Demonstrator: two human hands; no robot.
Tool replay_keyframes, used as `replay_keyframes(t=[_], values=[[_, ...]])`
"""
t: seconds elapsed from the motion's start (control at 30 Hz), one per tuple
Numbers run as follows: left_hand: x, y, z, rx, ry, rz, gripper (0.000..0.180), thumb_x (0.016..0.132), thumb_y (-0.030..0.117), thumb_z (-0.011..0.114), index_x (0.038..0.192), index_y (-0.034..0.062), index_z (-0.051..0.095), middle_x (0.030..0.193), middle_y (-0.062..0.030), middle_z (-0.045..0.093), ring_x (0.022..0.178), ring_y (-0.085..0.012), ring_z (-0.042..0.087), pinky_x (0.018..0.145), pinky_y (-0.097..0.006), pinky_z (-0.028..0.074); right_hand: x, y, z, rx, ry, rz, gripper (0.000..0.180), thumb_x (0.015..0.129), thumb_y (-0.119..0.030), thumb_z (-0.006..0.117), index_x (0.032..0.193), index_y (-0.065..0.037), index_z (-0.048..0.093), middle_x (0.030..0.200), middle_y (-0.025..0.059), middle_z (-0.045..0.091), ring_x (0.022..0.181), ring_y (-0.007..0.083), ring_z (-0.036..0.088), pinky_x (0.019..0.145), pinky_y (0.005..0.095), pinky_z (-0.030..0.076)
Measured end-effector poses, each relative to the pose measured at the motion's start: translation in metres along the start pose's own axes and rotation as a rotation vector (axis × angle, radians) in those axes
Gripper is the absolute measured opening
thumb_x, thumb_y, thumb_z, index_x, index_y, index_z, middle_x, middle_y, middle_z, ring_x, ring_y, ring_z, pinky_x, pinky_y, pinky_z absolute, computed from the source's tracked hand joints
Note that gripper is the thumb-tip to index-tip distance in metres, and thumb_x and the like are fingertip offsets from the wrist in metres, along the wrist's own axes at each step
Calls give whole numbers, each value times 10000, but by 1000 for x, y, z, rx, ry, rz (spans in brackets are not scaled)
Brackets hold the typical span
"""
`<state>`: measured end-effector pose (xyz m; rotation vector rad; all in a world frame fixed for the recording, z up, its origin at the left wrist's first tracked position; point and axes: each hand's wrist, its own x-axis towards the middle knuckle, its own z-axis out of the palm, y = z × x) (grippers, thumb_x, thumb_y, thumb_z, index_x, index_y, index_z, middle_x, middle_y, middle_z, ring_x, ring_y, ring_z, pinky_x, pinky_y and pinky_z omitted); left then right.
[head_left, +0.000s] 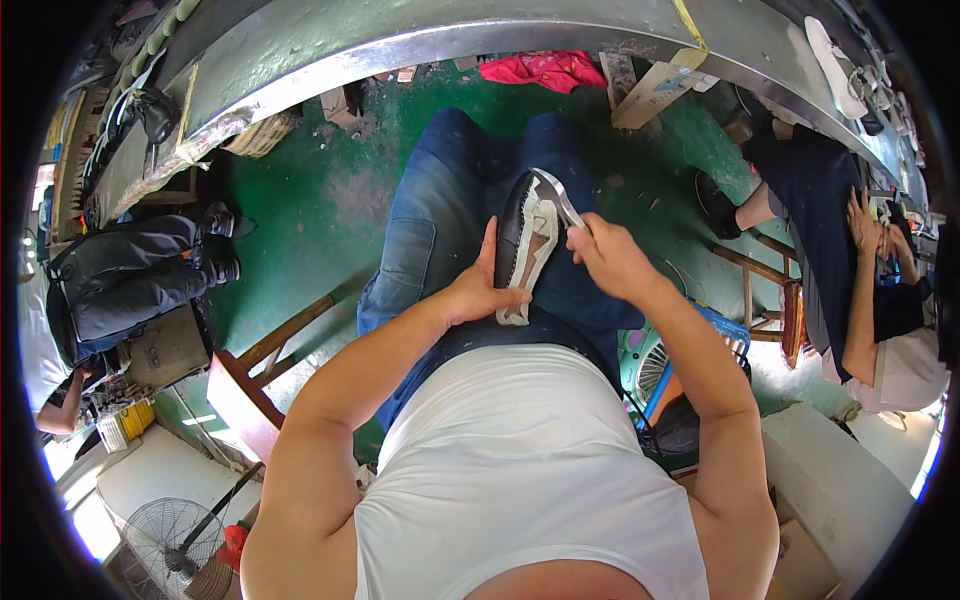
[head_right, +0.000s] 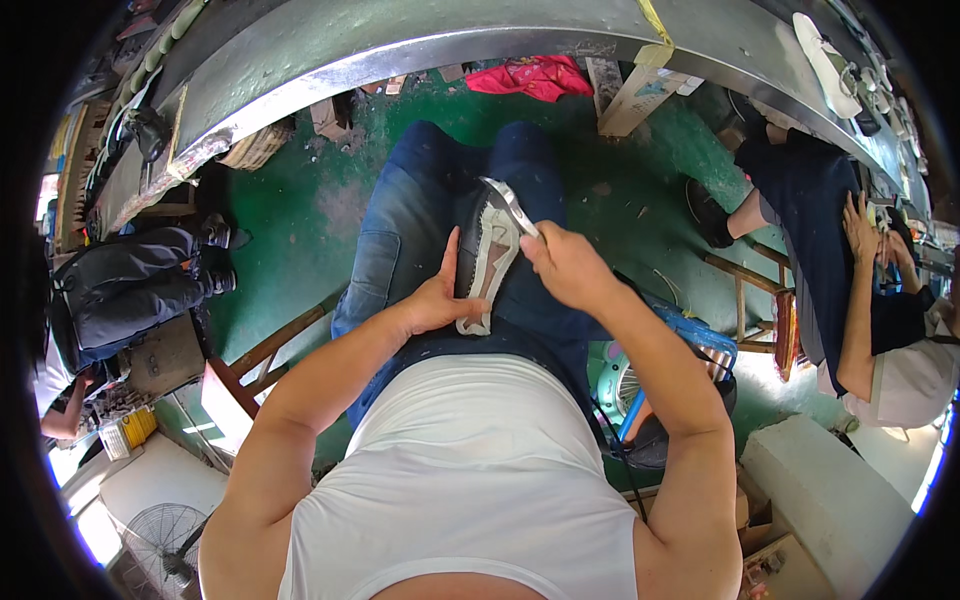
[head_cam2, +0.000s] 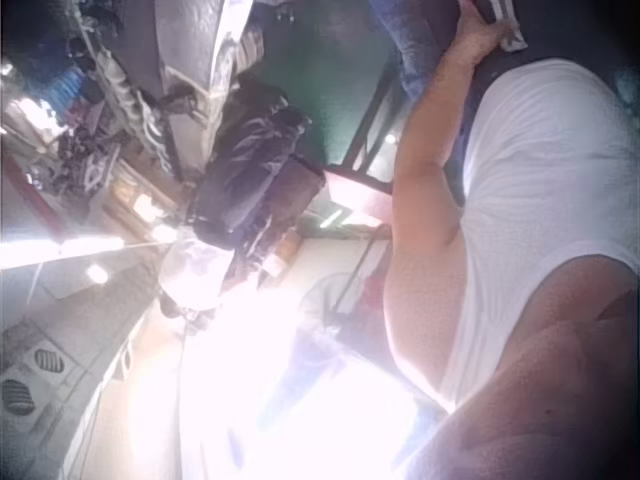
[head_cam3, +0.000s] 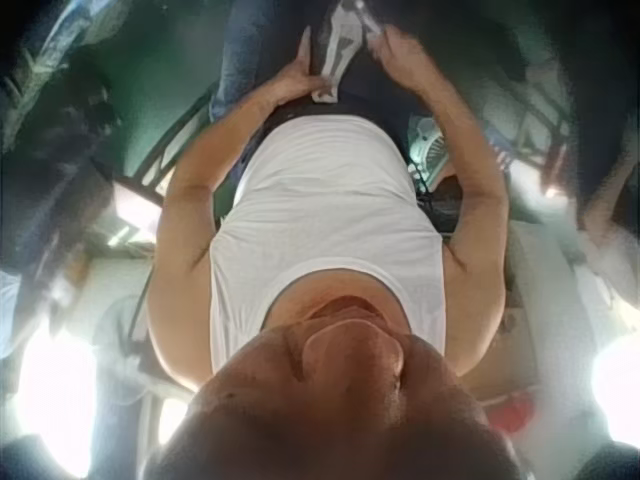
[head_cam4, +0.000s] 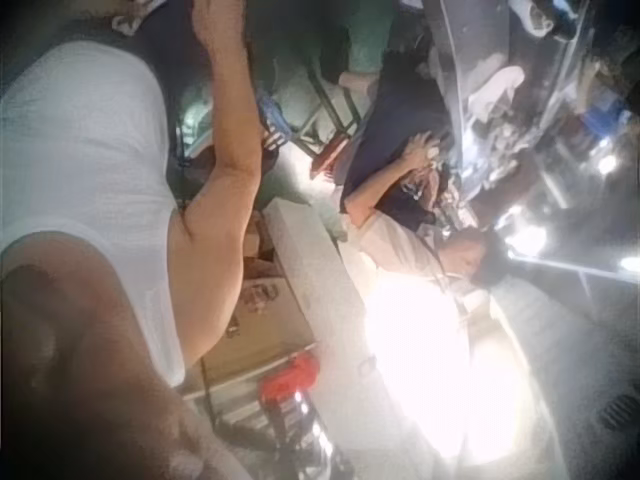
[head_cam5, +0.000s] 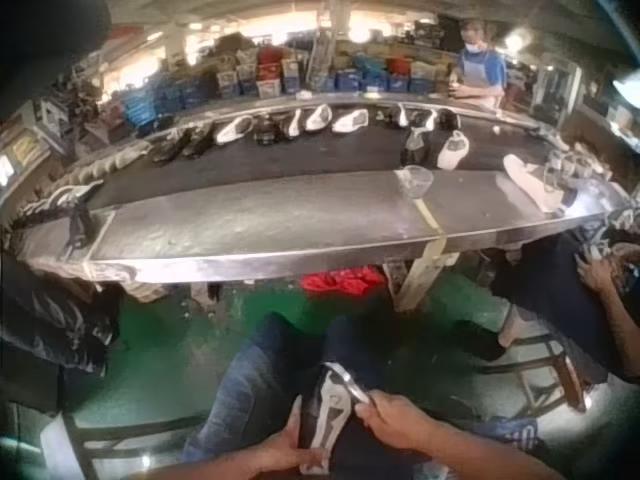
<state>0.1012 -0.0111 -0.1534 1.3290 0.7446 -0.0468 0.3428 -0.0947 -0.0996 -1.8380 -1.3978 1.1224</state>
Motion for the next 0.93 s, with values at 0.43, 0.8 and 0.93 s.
replay_keyframes(t=[0.43,0.8,0.93], values=[[-36,103,-63,-522,52,195,1079,748,166,802,1593,66,138,1514,-123,421,1333,-227,471,1090,-347,387,30,-22,-175,-508,767,-163,447,984,-382,564,1216,1,568,1088,240,637,986,427,621,839,480,491],[193,414,-182,-58,298,344,1106,789,140,779,1568,-23,10,1241,-205,608,1006,-246,662,865,-376,542,143,62,-353,-831,982,90,445,936,-379,629,1181,-9,595,1078,209,641,1012,401,621,872,476,487],[283,474,-182,685,583,399,1053,743,158,742,1581,23,119,1396,-237,530,1159,-274,612,1001,-377,479,147,63,-364,-761,982,98,465,910,-387,660,1182,-14,604,1087,212,640,1030,400,622,901,454,487]])
